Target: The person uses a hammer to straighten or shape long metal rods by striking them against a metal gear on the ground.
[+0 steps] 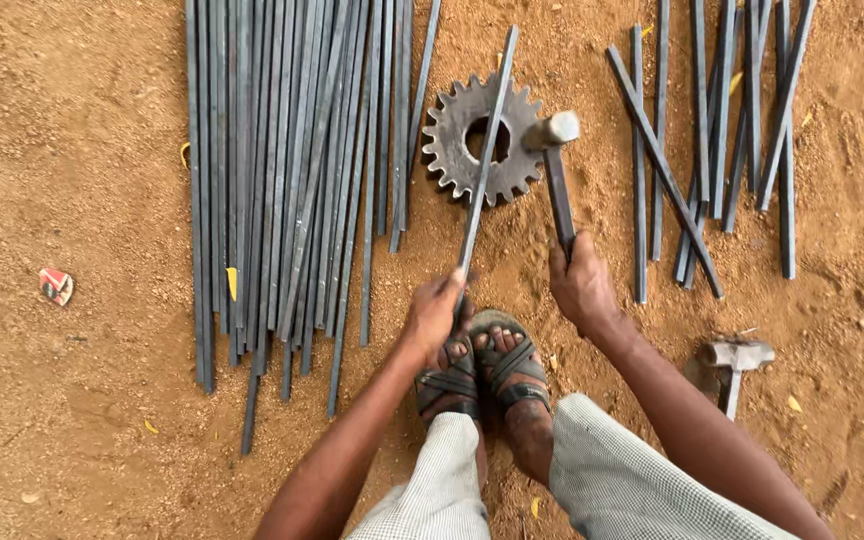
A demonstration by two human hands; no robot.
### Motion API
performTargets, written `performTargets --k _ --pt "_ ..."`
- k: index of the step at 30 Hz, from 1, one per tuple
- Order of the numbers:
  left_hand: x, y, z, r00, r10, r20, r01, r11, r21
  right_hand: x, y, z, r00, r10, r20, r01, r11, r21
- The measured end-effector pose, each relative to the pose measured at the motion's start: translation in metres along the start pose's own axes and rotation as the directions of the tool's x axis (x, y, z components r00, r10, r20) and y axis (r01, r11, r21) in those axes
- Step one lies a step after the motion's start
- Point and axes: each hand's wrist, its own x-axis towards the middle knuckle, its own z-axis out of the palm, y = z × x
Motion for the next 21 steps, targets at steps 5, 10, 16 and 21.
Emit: performTargets --k 5,10,16,21 --pt "0.014 0.099 0.023 0.967 0.252 0.034 -0.242 0.953 -0.185 0.006 -0.009 -0.004 0.999 0.038 0.023 -0.036 0.996 -0.086" --pt "0.016 0.161 0.057 0.949 0.313 -0.042 -0.303 0.863 -0.405 0.002 -0.012 0.0 1.0 0.001 0.001 -0.001 0.999 -0.041" --pt "0.018 0.184 0.071 0.945 0.319 -0.078 -0.309 0.783 -0.54 0.007 -0.005 0.002 1.0 0.023 0.005 -0.023 0.999 -0.036" --pt "0.026 0.183 0.073 0.922 0.366 -0.127 -0.374 0.755 -0.539 0.009 0.003 0.005 1.0 -0.023 -0.019 0.022 0.996 -0.082"
